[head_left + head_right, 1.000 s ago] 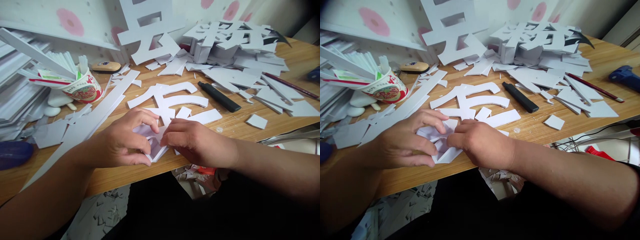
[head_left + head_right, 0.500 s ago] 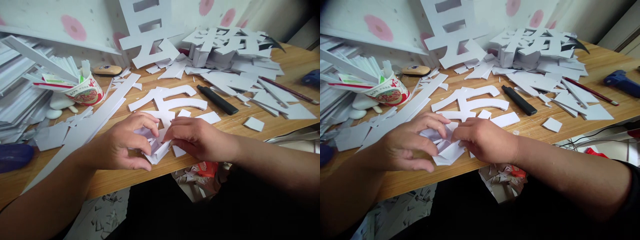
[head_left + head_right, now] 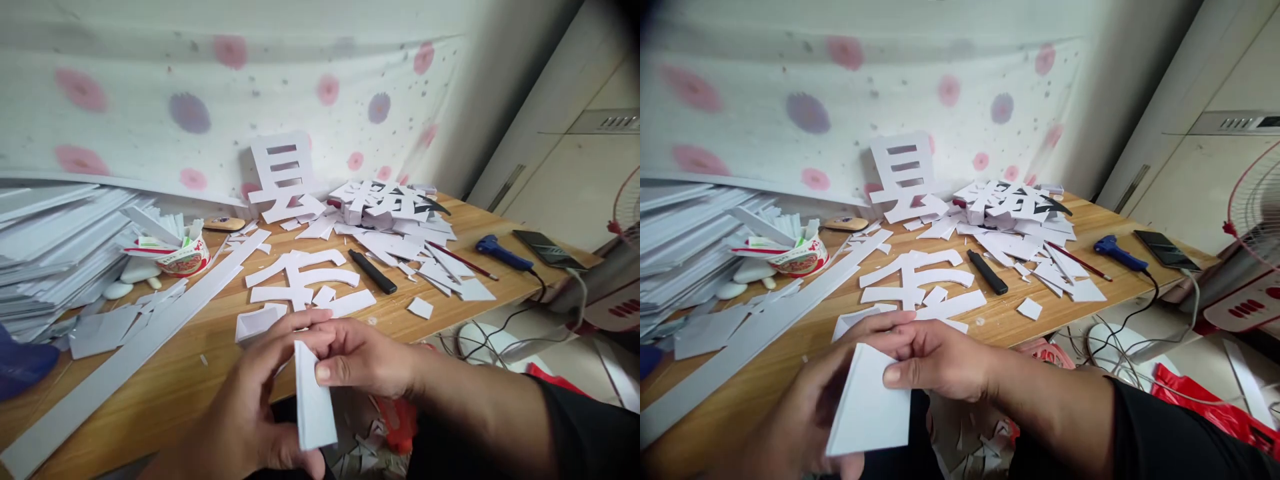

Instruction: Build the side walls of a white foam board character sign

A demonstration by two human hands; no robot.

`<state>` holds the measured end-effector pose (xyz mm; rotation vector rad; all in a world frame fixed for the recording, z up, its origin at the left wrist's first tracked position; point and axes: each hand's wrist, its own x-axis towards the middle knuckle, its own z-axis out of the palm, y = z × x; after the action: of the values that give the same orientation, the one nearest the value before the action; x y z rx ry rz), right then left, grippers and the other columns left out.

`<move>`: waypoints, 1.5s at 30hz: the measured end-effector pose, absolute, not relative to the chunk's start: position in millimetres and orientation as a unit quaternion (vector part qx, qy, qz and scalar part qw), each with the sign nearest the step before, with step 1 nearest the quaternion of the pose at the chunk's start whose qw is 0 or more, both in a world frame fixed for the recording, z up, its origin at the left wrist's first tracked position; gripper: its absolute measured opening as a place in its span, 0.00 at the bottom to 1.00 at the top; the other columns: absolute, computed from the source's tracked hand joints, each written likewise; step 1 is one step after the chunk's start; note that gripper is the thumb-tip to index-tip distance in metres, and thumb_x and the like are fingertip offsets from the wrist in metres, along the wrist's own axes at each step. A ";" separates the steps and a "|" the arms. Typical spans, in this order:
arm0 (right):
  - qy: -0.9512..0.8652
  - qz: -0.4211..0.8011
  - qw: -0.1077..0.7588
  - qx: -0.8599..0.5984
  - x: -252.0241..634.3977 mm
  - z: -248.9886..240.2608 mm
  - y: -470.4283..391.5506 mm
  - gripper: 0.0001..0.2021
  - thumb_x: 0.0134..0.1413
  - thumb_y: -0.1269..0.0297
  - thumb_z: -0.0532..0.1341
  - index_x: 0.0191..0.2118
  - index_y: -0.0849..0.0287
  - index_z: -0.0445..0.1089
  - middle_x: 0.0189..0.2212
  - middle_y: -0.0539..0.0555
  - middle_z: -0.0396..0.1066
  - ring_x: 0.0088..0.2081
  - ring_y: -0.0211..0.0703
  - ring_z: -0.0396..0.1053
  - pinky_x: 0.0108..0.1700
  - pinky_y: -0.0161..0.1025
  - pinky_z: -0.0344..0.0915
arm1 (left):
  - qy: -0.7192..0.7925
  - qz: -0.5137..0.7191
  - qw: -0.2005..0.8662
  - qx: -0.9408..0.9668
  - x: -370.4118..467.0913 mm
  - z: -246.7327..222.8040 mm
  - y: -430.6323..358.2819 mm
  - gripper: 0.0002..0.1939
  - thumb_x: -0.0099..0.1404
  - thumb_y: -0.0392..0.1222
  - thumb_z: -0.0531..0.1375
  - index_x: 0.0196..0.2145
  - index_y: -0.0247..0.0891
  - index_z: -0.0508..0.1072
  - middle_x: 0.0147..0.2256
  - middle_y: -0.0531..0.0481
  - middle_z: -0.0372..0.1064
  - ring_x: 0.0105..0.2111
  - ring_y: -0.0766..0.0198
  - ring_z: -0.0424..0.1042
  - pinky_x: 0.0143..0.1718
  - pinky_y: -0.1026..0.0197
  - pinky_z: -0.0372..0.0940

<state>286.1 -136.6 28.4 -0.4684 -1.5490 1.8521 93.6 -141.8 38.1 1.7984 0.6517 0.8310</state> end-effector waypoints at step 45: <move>-0.821 0.117 0.136 -0.542 380.0 43.4 -211.5 0.03 0.44 0.70 0.55 0.28 0.57 0.59 0.26 0.51 0.69 0.26 0.39 0.63 0.27 0.37 0.46 | 0.374 0.412 0.539 0.633 165.3 1.5 -201.3 0.35 0.42 0.49 0.71 0.49 0.39 0.69 0.45 0.43 0.72 0.42 0.51 0.72 0.41 0.56 0.70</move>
<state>380.0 -211.5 43.4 -1.5710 -2.3771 0.3376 165.3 -201.3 1.5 1.5052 0.8891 0.9795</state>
